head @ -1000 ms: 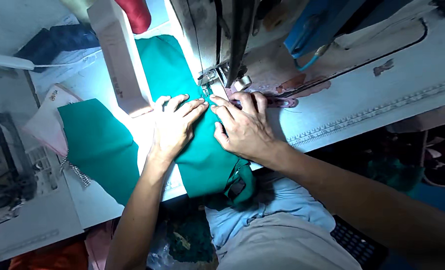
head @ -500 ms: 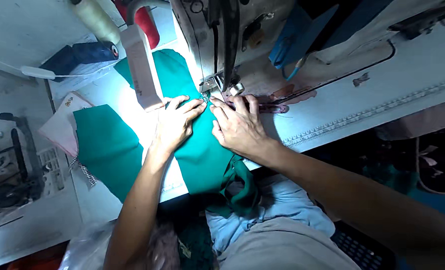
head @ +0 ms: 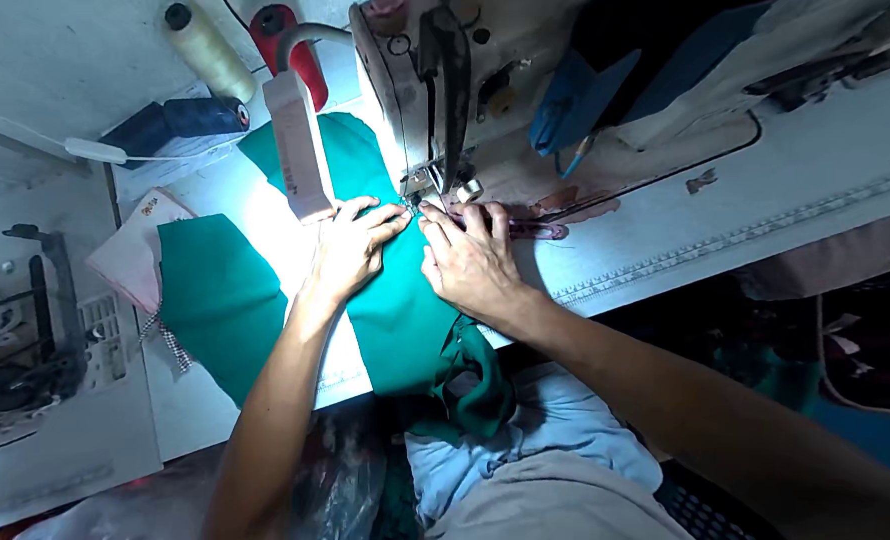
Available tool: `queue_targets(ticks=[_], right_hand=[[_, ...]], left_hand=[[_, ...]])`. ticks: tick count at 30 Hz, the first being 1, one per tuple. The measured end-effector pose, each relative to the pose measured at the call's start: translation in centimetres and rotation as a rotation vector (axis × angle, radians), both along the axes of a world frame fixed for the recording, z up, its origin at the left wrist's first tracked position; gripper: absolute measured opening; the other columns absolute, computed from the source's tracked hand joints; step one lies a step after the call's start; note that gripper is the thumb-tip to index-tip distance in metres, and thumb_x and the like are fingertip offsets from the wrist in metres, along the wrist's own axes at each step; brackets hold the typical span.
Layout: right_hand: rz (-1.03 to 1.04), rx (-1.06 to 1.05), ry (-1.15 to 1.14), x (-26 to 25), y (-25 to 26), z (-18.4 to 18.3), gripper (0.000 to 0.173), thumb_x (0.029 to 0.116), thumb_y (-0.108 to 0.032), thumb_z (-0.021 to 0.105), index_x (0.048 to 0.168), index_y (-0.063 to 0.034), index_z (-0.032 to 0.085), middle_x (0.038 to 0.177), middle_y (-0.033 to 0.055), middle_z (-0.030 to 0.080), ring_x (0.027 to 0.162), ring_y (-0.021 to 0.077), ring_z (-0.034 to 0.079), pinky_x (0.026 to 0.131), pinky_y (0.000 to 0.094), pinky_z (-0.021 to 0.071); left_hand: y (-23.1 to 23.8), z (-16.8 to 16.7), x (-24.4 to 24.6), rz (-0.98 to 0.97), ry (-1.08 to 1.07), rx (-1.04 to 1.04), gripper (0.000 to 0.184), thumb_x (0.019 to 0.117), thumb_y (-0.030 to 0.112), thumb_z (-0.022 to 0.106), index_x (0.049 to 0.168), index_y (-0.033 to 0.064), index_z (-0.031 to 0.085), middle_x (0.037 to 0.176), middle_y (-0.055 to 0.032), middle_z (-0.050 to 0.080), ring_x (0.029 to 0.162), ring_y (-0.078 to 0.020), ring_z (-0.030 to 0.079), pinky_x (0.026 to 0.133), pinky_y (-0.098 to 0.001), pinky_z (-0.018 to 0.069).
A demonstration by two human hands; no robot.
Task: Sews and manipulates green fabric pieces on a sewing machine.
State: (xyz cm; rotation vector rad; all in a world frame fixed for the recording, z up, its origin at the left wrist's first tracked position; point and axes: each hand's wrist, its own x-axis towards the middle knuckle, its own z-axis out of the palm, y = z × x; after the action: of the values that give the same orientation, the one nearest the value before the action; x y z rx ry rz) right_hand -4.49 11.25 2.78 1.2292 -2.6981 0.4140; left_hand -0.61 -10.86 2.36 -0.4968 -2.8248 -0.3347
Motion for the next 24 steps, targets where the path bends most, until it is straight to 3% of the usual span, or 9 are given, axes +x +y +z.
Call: queue_targets(ticks=[8, 16, 24], right_hand=[[-0.049, 0.004, -0.016, 0.06, -0.10, -0.50, 0.044, 0.1049, -0.025, 0.036, 0.137, -0.0106, 0.063, 0.150, 0.0018, 0.057, 0.136, 0.0323, 0.052, 0.110, 0.0596, 0.0306], [-0.059, -0.004, -0.042, -0.01, 0.01, -0.44, 0.044, 0.1051, -0.026, 0.036, 0.136, -0.0109, 0.064, 0.151, 0.0001, 0.057, 0.137, 0.0321, 0.050, 0.110, 0.0609, 0.0292], [-0.085, -0.006, -0.006, 0.20, -0.40, -0.53, 0.042, 0.1039, -0.026, 0.039, 0.133, -0.0122, 0.066, 0.150, -0.0015, 0.057, 0.136, 0.0310, 0.051, 0.110, 0.0595, 0.0290]], left_hand=[[0.19, -0.10, -0.01, 0.024, -0.019, -0.002, 0.049, 0.0944, 0.005, 0.047, 0.131, 0.0258, 0.072, 0.138, 0.0073, 0.067, 0.133, -0.0261, 0.055, 0.105, -0.0494, 0.0371], [0.18, -0.26, -0.14, 0.004, -0.019, 0.028, 0.048, 0.0949, 0.003, 0.046, 0.130, 0.0227, 0.073, 0.138, 0.0059, 0.067, 0.134, -0.0265, 0.054, 0.106, -0.0478, 0.0358], [-0.46, 0.24, -0.54, -0.015, -0.042, -0.004, 0.049, 0.0972, 0.006, 0.043, 0.131, 0.0268, 0.072, 0.138, 0.0065, 0.067, 0.134, -0.0279, 0.055, 0.107, -0.0523, 0.0336]])
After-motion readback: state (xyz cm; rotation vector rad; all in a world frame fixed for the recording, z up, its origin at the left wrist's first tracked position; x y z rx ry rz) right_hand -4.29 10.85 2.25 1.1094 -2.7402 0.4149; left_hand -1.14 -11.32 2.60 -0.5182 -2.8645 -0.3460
